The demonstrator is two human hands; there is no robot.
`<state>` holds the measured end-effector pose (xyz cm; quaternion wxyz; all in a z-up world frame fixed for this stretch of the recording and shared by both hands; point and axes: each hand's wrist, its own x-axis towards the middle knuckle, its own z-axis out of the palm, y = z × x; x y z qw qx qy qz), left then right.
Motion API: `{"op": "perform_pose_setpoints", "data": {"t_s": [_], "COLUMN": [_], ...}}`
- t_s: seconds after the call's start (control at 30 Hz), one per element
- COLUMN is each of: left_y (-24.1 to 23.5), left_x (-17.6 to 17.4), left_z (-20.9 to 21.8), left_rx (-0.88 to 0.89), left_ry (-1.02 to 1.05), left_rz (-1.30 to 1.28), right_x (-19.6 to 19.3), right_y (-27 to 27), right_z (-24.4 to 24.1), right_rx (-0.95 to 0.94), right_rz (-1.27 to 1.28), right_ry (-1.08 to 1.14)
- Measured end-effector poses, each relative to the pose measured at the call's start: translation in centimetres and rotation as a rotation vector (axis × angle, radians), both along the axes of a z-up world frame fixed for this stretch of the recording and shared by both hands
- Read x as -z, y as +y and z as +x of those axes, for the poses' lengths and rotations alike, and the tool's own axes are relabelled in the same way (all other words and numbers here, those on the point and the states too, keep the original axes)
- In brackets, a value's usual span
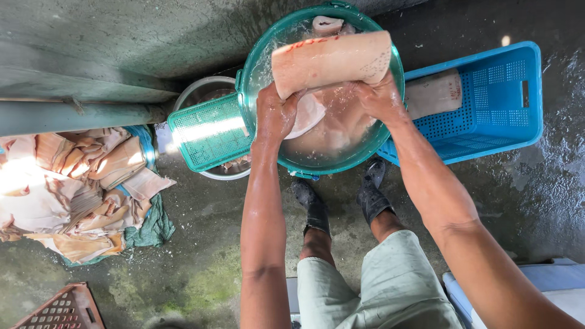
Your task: The person washes large pieces of pork skin in a bucket of water by hand, lifts each piece to show the stamped markings, and places them into a blue plastic crate.
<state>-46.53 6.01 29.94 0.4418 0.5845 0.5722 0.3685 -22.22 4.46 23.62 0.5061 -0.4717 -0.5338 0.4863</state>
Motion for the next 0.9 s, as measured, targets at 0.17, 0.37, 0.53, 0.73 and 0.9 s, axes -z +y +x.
{"op": "perform_pose_setpoints", "data": {"t_s": [0.17,0.37,0.53,0.73,0.9], "left_y": [-0.8,-2.0,-2.2,-2.7,-2.9], "left_x": [0.2,-6.6,-5.4,-2.2,-6.0], "left_z": [0.0,-0.2,0.2,1.0,1.6], "left_rx": [0.048,0.100,0.116,0.123,0.187], "left_ry": [-0.045,-0.121,-0.068,-0.049,0.000], "left_rz": [-0.005,0.059,0.011,0.003,0.049], "right_x": [-1.3,-7.8,-5.4,-1.5,-4.8], "right_y": [-0.7,-2.7,-3.7,-5.3,-6.1], "right_z": [0.3,1.9,1.5,1.4,3.0], "right_rx": [-0.008,0.016,0.025,0.050,0.086], "right_rz": [0.014,0.045,0.010,-0.124,-0.050], "right_ry": [0.006,-0.178,-0.088,-0.027,-0.092]}}
